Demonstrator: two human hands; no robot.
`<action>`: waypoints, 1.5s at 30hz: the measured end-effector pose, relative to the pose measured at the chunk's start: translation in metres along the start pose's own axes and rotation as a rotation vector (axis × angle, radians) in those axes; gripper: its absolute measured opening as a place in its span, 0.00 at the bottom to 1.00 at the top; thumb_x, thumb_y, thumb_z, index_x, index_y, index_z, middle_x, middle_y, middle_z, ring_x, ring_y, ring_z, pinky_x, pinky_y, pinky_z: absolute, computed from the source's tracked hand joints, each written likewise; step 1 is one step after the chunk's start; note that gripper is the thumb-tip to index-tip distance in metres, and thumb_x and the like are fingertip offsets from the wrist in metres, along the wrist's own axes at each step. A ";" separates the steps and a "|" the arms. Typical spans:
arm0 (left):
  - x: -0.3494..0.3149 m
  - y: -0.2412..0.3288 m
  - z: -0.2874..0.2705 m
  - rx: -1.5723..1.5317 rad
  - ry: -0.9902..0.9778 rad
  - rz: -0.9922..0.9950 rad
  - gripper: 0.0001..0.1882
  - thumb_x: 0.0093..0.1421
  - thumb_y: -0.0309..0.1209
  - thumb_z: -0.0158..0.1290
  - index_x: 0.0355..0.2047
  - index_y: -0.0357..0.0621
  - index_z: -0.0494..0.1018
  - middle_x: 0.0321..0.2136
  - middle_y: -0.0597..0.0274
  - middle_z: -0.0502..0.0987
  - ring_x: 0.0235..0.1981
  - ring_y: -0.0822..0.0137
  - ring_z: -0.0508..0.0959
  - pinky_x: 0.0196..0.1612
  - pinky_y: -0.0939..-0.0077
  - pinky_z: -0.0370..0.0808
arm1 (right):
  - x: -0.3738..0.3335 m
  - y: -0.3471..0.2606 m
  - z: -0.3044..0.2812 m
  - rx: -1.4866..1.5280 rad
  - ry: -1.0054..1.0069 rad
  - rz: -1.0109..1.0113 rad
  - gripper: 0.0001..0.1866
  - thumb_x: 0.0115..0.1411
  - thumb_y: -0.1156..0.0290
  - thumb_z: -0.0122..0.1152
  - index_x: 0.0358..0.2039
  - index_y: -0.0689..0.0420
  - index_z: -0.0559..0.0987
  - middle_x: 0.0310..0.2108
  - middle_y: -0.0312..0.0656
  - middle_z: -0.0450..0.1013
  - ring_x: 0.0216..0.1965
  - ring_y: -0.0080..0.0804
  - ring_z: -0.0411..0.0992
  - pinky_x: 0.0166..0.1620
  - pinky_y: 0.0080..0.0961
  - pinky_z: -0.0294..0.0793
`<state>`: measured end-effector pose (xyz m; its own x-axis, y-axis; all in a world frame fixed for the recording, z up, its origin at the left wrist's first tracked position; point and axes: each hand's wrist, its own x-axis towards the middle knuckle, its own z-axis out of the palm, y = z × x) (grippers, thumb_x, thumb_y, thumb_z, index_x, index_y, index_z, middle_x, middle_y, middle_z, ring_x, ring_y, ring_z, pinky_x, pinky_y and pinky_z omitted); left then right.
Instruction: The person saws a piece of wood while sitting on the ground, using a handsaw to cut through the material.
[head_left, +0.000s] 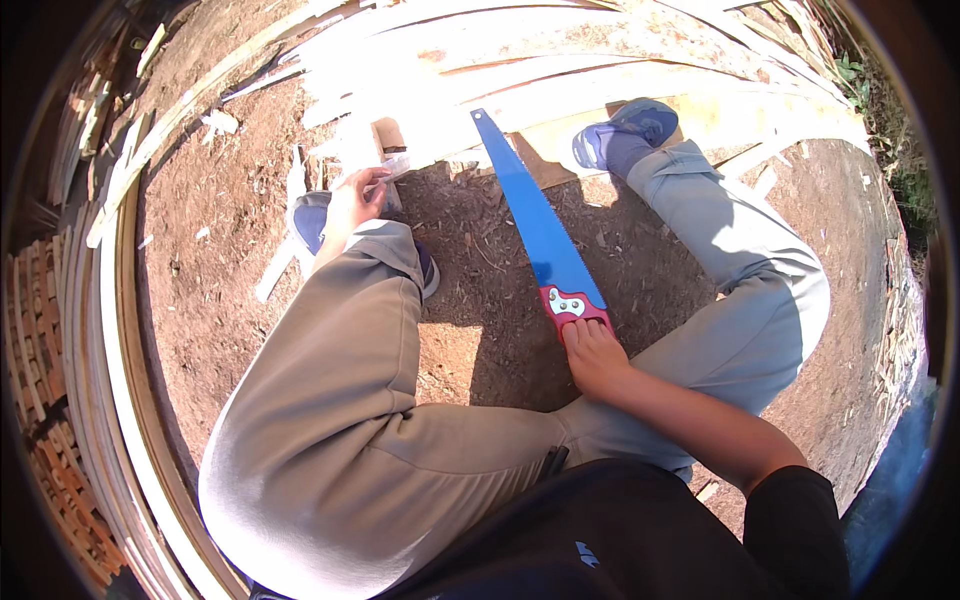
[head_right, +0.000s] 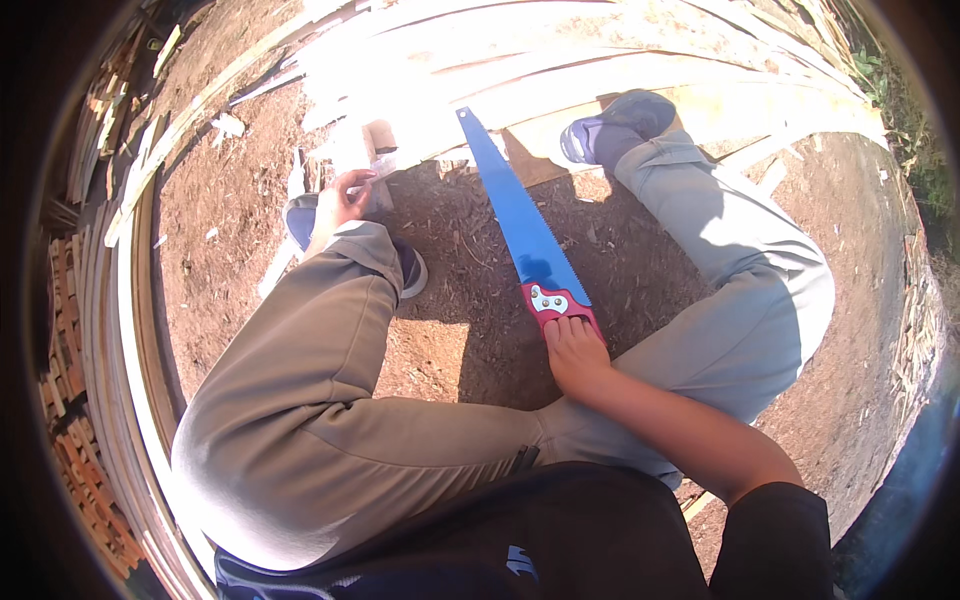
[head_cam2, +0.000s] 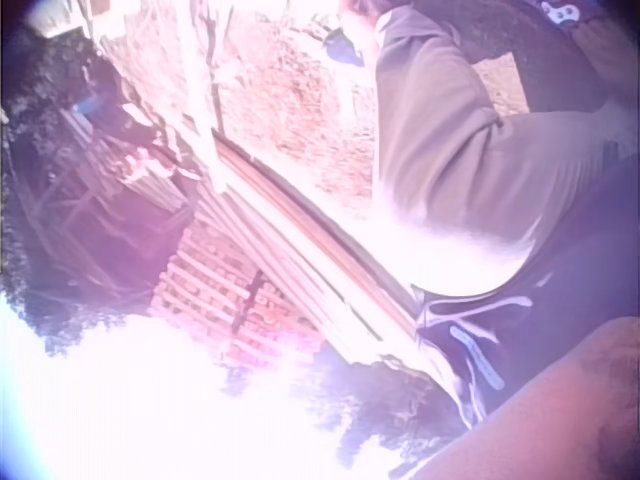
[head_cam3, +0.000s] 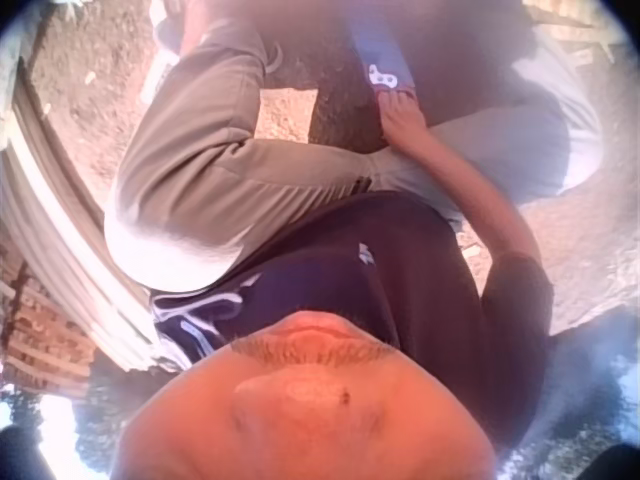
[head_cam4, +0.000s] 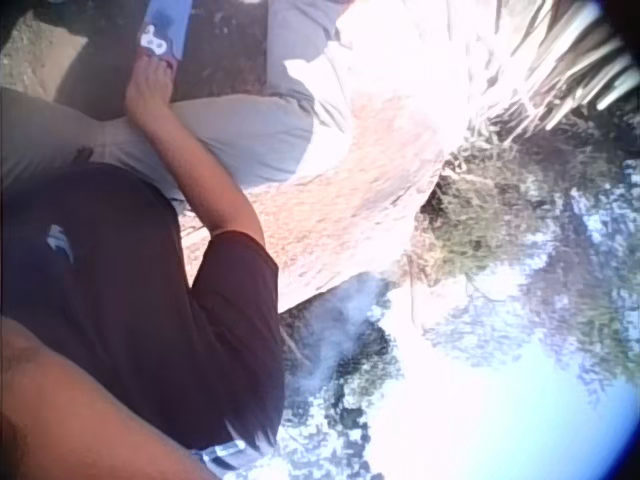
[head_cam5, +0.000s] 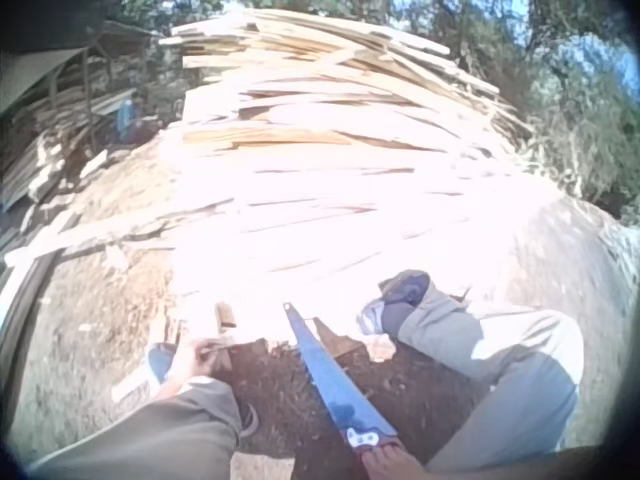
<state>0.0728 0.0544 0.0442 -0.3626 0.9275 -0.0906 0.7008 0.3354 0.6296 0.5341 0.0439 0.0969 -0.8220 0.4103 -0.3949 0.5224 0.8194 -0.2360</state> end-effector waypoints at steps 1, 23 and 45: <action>0.001 0.002 0.003 -0.041 0.023 -0.019 0.14 0.61 0.28 0.57 0.47 0.49 0.79 0.44 0.56 0.81 0.45 0.57 0.82 0.49 0.65 0.78 | 0.006 0.000 0.009 0.009 -0.053 0.038 0.15 0.55 0.73 0.58 0.43 0.61 0.72 0.40 0.46 0.74 0.43 0.42 0.74 0.48 0.37 0.72; -0.014 0.025 0.007 -0.070 0.496 0.002 0.12 0.56 0.21 0.58 0.40 0.48 0.80 0.32 0.65 0.80 0.25 0.71 0.76 0.30 0.77 0.73 | 0.424 -0.035 -0.050 0.029 0.057 -0.159 0.11 0.63 0.70 0.56 0.43 0.55 0.81 0.37 0.46 0.81 0.42 0.39 0.80 0.46 0.32 0.78; -0.018 0.008 0.008 -0.216 0.880 -0.108 0.16 0.62 0.26 0.56 0.49 0.39 0.69 0.37 0.62 0.74 0.27 0.74 0.72 0.31 0.78 0.71 | 0.423 -0.089 -0.101 -0.225 -0.152 -0.263 0.33 0.48 0.72 0.70 0.57 0.63 0.73 0.64 0.56 0.59 0.63 0.48 0.62 0.65 0.40 0.65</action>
<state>0.0898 0.0415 0.0452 -0.8194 0.4027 0.4079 0.5374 0.2925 0.7910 0.1170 0.1849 0.0401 -0.8698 0.1237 -0.4776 0.2206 0.9634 -0.1523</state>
